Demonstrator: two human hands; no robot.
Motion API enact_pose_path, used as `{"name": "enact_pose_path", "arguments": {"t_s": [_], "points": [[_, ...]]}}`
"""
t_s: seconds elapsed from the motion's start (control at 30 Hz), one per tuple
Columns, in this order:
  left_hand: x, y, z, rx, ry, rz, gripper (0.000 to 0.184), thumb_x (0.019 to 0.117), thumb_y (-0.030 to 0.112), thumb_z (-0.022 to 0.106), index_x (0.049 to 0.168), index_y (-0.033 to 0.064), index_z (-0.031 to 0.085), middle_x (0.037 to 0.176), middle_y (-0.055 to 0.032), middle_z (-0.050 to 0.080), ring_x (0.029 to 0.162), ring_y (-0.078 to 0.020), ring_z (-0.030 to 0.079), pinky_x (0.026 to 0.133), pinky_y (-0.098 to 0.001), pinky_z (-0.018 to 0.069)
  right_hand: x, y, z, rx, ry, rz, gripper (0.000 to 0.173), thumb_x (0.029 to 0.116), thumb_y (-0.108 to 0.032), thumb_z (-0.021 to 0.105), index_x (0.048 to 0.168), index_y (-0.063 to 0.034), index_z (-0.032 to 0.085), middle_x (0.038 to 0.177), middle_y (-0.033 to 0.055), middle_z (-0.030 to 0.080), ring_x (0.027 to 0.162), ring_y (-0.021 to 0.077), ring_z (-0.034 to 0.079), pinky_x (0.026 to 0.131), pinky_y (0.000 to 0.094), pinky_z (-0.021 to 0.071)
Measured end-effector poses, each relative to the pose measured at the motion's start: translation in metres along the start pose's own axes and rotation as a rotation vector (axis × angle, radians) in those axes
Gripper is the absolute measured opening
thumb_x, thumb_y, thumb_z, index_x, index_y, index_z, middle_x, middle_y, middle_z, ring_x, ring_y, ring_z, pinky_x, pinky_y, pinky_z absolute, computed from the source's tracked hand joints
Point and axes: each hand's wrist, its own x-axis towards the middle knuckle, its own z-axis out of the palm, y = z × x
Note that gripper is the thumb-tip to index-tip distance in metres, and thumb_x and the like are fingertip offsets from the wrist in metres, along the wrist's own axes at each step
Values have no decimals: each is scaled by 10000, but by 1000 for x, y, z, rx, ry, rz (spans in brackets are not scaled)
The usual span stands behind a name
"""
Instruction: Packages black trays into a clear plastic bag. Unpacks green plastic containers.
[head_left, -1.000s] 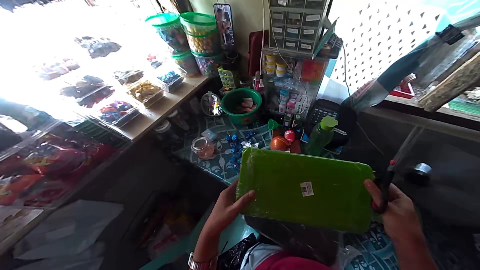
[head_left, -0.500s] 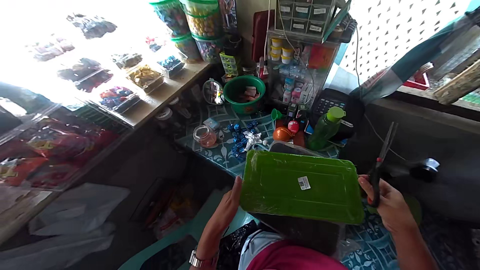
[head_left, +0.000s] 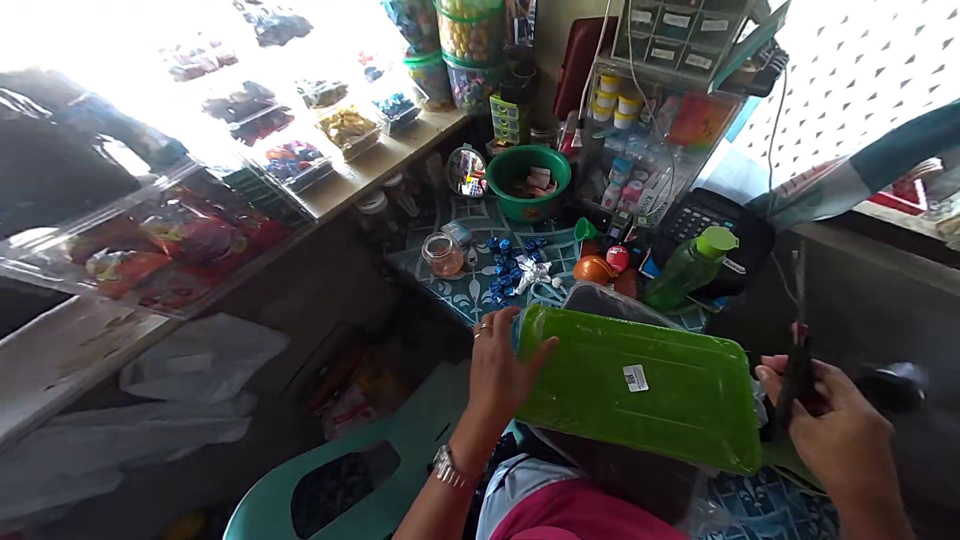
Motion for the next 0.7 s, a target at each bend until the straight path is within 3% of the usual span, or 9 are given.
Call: {"name": "enact_pose_path", "arguments": {"t_s": [0.1,0.2,0.27,0.37,0.47,0.57,0.7], "points": [[10,7,13,88,-38,-3,521,973,375,661,1287,-39,621,1195,-269,643,1112,-411,635,971,-527,512,3,-22,14,-22,-115,-140,481,984,-328,641,1257,68,623,1079,241,711,926,376,713,804,568,577],[12,6,21,220,108,153,230,994,114,583,1050,-58,725,961,-251,706,910,-400,714,807,-501,584,3,-34,35,-61,-210,-184,483,954,-297,695,1270,63,633,1054,236,710,915,389,712,815,581,572],[13,6,21,300,151,221,179,964,21,568,970,-73,721,857,-244,702,813,-399,724,723,-493,594,3,-37,44,-82,-222,-191,469,935,-254,726,1265,68,636,1037,244,705,902,411,703,800,586,567],[14,5,18,308,176,262,179,981,12,533,977,-87,682,754,-213,669,702,-364,710,646,-457,587,10,-43,47,-113,-191,-241,452,932,-234,731,1241,83,639,1030,254,703,905,424,701,795,588,566],[13,0,18,238,272,316,185,975,20,522,993,-84,675,703,-168,654,624,-301,688,593,-411,581,30,-45,49,-131,-185,-360,533,887,-264,776,1248,97,624,1126,279,693,1031,473,687,875,610,552],[9,9,15,127,360,374,175,958,12,541,1028,-100,657,757,-150,679,648,-238,690,612,-355,590,68,-52,40,-53,-546,-311,697,843,-349,836,1352,36,555,1235,246,653,1150,419,638,979,585,501],[13,12,17,17,348,356,183,964,7,545,1074,-107,638,791,-149,692,666,-202,692,633,-324,594,116,-49,53,18,-972,-246,765,834,-333,842,1406,21,478,1254,210,638,1152,310,628,1012,498,489]]}}
